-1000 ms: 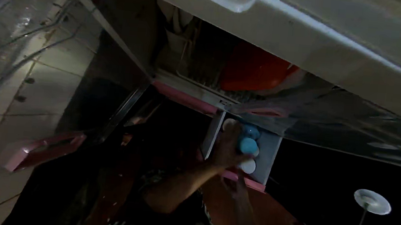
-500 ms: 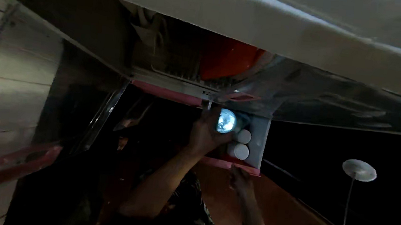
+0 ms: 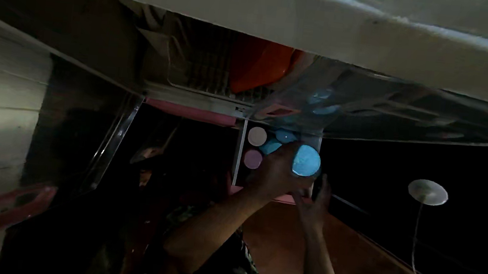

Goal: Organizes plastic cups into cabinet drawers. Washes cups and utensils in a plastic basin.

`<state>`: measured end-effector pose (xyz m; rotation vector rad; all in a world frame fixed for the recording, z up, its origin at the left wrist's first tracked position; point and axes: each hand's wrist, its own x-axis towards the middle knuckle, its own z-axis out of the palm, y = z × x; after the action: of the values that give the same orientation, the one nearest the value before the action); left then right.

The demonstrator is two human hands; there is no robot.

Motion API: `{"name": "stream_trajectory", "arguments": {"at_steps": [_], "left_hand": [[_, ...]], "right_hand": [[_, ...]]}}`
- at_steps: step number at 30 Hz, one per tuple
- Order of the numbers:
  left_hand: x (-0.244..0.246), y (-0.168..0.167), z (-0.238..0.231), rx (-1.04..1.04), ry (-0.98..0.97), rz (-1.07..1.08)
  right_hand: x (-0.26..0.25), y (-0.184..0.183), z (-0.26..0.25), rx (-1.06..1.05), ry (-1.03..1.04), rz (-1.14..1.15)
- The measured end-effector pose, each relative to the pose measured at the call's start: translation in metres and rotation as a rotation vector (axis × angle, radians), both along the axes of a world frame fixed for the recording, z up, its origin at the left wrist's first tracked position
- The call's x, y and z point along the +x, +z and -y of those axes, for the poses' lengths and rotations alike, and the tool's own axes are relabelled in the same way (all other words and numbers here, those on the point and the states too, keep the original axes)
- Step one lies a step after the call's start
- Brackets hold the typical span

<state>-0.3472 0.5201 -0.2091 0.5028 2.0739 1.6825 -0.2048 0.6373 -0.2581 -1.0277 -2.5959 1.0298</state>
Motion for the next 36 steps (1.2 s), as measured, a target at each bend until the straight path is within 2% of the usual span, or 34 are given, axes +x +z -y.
{"name": "stream_trajectory", "arguments": {"at_steps": [2,3,5,8,11,15,19,22,25,28,30,32,34,36], "left_hand": [[0.006,-0.021,-0.005,0.081,0.065,-0.256],[0.006,-0.035,-0.006,0.107,0.038,-0.348],[0.002,-0.060,-0.004,0.133,-0.094,-0.401],[-0.008,-0.084,0.002,0.042,-0.196,-0.232],[-0.026,-0.103,0.000,-0.112,-0.154,-0.004],[-0.039,-0.114,-0.007,-0.372,-0.114,0.079],[-0.035,-0.111,-0.011,-0.464,-0.098,0.042],[-0.032,-0.111,-0.011,-0.504,-0.115,-0.014],[-0.042,-0.095,-0.007,-0.514,-0.168,0.078],[-0.044,-0.069,0.002,-0.431,-0.226,0.153],[-0.038,-0.052,0.012,-0.303,-0.235,0.124],[-0.024,-0.054,0.030,-0.061,-0.053,0.104],[-0.018,-0.077,0.048,0.185,0.416,0.180],[-0.035,-0.097,0.063,0.266,0.917,0.403]], "right_hand": [[-0.009,-0.001,-0.006,-0.053,0.003,-0.002],[-0.014,-0.004,-0.009,-0.073,0.016,-0.010],[-0.024,-0.020,-0.013,-0.117,0.042,-0.037],[-0.038,-0.049,-0.016,-0.214,0.001,-0.060],[-0.052,-0.054,-0.013,-0.228,-0.068,0.007],[-0.064,-0.066,-0.014,-0.006,-0.073,0.044],[-0.073,-0.077,-0.015,0.121,-0.074,0.062],[-0.076,-0.069,-0.017,0.104,-0.033,0.125],[-0.080,-0.059,-0.019,0.074,0.044,0.158],[-0.078,-0.040,-0.012,0.122,0.182,0.224],[-0.073,-0.032,-0.004,0.183,0.235,0.142],[-0.067,-0.037,-0.007,0.254,0.247,-0.013],[-0.066,-0.029,-0.012,0.240,0.208,-0.131],[-0.063,-0.009,-0.010,0.136,0.144,-0.270]]}}
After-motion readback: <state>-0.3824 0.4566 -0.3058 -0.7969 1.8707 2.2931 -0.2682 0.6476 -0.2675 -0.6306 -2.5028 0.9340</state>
